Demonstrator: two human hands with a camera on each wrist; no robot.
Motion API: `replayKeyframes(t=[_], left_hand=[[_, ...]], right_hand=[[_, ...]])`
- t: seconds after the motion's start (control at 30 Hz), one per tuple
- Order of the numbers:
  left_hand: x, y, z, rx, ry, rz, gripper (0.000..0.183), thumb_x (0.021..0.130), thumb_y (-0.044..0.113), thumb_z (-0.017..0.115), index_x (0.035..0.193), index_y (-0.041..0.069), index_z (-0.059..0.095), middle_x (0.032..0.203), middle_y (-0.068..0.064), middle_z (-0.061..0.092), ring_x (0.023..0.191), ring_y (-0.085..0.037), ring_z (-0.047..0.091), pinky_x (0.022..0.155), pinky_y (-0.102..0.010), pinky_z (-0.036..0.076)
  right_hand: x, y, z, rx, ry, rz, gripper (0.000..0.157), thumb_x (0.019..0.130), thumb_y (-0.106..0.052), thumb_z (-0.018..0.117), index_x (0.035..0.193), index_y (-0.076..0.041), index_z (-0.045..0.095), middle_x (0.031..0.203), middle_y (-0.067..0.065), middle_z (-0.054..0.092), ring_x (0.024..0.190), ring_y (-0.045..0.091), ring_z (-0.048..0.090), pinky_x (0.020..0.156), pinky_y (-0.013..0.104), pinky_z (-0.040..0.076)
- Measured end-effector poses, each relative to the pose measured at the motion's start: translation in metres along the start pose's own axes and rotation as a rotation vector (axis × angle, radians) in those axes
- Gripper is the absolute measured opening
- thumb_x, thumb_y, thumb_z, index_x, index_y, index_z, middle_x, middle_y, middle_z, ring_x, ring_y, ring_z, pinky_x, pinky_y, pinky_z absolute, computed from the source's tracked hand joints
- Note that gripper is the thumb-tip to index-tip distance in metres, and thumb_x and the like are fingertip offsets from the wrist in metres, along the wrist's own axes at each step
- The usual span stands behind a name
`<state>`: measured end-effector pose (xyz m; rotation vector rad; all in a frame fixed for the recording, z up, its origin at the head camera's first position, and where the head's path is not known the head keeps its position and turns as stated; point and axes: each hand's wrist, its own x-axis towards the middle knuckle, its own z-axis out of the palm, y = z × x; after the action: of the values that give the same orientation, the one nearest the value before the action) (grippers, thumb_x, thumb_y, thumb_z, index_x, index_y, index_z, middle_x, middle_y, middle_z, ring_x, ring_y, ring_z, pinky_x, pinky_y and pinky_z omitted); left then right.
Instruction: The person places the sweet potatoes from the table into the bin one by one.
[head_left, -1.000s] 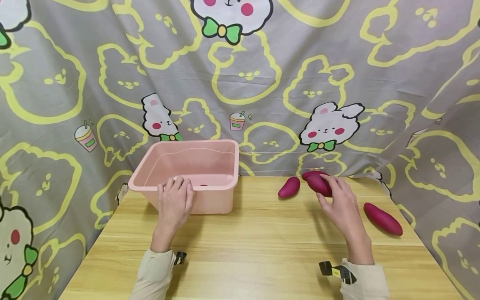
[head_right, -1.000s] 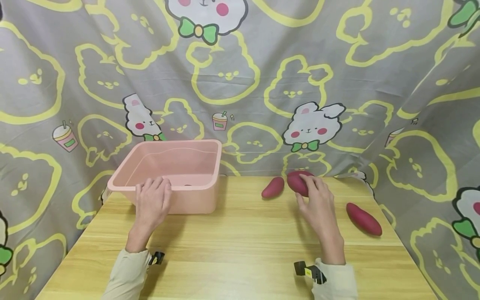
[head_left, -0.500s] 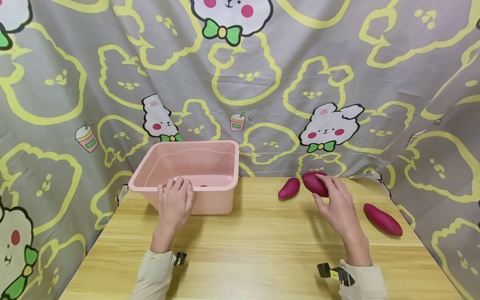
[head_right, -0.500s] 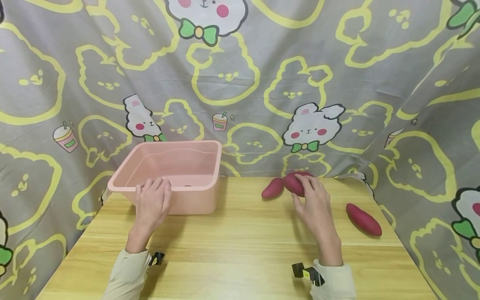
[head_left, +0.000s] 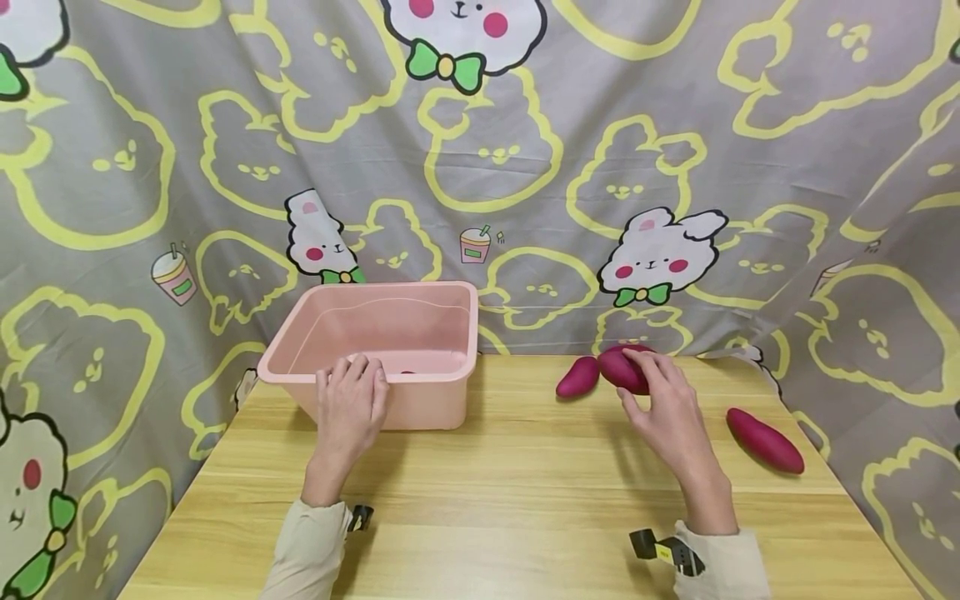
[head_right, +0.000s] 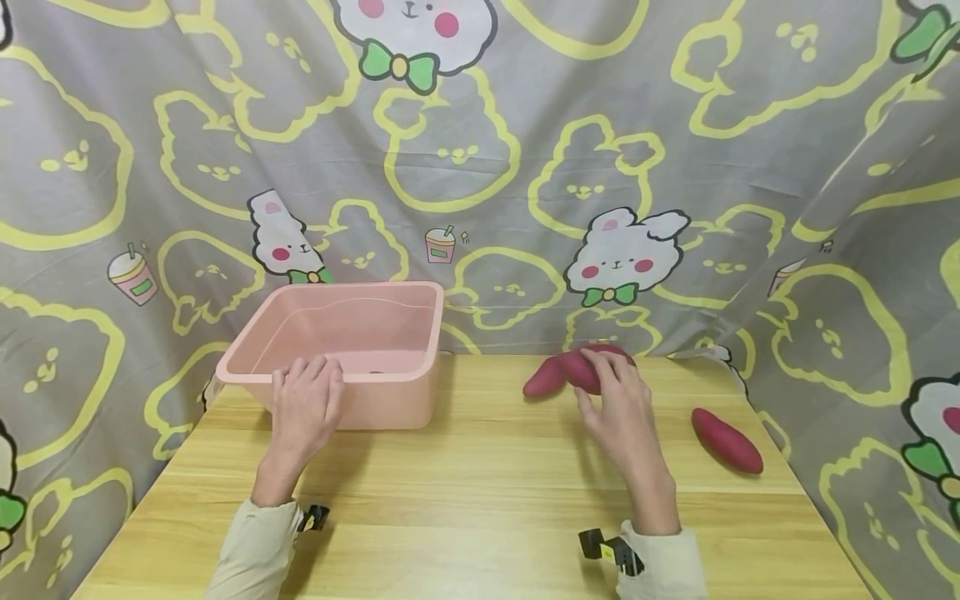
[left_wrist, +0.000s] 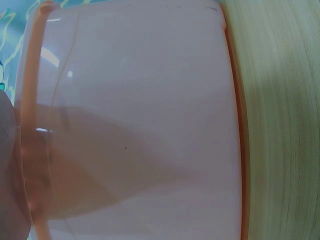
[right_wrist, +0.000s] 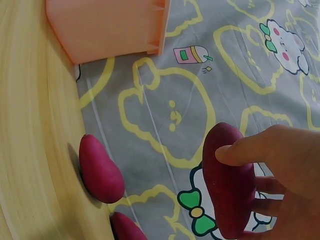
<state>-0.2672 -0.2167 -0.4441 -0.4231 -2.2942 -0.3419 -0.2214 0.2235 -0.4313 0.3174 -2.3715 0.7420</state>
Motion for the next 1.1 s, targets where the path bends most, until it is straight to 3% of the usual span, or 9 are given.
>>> replayKeyframes(t=[0.57, 1.1], left_hand=[[0.000, 0.001, 0.000, -0.001, 0.016, 0.009, 0.035, 0.105, 0.027, 0.031, 0.089, 0.008, 0.056, 0.091, -0.013, 0.060, 0.089, -0.039, 0.052, 0.081, -0.056, 0.034], [0.001, 0.001, 0.000, 0.007, 0.010, 0.009, 0.036, 0.105, 0.028, 0.030, 0.092, 0.008, 0.057, 0.094, -0.014, 0.062, 0.091, -0.040, 0.053, 0.083, -0.057, 0.035]], right_hand=[[0.002, -0.013, 0.008, 0.016, -0.026, -0.033, 0.061, 0.079, 0.001, 0.084, 0.136, -0.006, 0.061, 0.128, 0.019, 0.060, 0.116, 0.043, 0.057, 0.087, 0.068, 0.043], [0.002, -0.032, 0.022, 0.027, -0.048, -0.091, 0.059, 0.082, -0.005, 0.084, 0.136, -0.008, 0.062, 0.129, 0.017, 0.061, 0.112, 0.037, 0.057, 0.085, 0.060, 0.048]])
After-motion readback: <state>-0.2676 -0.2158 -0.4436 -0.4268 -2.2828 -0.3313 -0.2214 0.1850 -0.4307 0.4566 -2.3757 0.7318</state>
